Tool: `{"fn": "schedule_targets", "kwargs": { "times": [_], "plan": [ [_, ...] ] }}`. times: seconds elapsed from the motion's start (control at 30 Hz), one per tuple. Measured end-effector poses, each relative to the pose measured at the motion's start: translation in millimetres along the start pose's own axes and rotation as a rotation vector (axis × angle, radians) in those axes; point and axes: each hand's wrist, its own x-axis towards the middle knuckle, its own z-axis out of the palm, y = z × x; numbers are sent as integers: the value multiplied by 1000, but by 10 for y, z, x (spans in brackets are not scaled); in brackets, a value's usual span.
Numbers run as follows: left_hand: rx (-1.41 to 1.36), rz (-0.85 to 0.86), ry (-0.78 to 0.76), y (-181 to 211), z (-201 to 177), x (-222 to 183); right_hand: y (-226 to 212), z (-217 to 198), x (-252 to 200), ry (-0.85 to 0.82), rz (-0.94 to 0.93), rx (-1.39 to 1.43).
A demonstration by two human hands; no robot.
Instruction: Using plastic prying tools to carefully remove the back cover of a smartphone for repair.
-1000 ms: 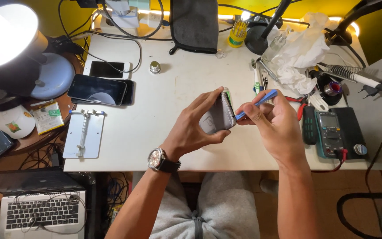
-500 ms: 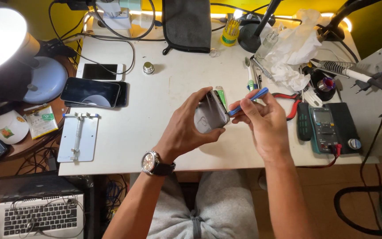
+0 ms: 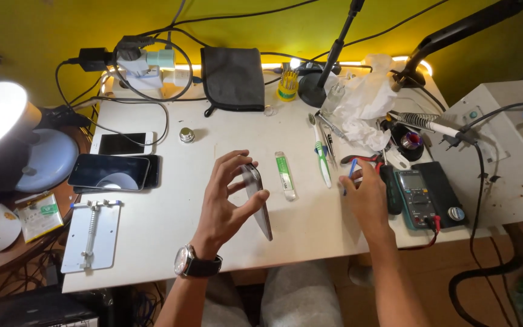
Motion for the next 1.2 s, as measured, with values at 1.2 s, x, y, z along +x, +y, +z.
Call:
{"fn": "schedule_targets", "kwargs": {
  "times": [1.2],
  "plan": [
    [-367,-380,217,-440,-147,6,-133,458,925,-138,-377,-467]
  ]
}}
